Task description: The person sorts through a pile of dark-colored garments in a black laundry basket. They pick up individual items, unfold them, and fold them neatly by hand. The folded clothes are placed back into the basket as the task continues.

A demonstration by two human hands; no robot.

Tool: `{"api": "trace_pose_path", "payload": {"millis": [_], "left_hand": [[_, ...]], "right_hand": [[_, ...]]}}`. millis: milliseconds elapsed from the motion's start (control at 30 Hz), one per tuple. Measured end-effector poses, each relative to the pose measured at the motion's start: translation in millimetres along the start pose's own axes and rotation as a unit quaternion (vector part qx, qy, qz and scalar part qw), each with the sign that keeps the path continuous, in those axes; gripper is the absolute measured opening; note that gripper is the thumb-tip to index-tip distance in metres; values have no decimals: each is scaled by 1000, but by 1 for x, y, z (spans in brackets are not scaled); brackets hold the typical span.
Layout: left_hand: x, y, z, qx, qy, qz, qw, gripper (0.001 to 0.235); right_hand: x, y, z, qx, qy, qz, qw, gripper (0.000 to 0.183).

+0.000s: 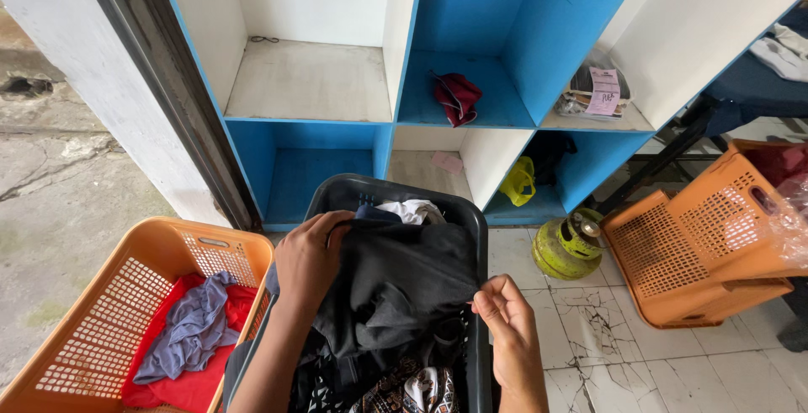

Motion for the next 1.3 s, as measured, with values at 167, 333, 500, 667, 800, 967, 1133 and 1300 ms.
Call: {"api": "trace_pose_path", "payload": {"millis": [167,333,500,667,800,967,1133,1300], "left_hand": [[-17,-44,-31,-73,-238,66,966,41],[-71,-63,-34,-24,-280,162,946,31],[-103,-56,5,162,-559,245,775,34],[-112,-55,24,193,-758,189,594,26],[-105,-43,28,211,-691,252,644,32],[-119,-36,40,139,-536,296,778,36],[-115,-33,47,173,-688,200,676,32],[-97,-36,40,208,-788,218,536,37]], "right_hand": [[-25,9,-5,6,51,6,999,12],[-49,14,-9,38,-11,59,997,9],[-73,19,12,162,-359,6,919,22],[-80,16,0,179,-438,-34,880,14],[-70,20,1,204,-428,-16,880,11],[-60,18,-1,248,-440,68,860,16],[-23,9,-60,246,-443,5,862,14],[-1,3,-101,159,-438,29,884,9]]}}
Point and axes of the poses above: each hand's wrist, its own y-axis towards the middle knuckle, its own x-axis out of the back of the hand, z = x × y, the point moved 2 cm from there along y, towards the middle knuckle, and after that the axes turned 15 degrees about z, right-handed, at the moved point
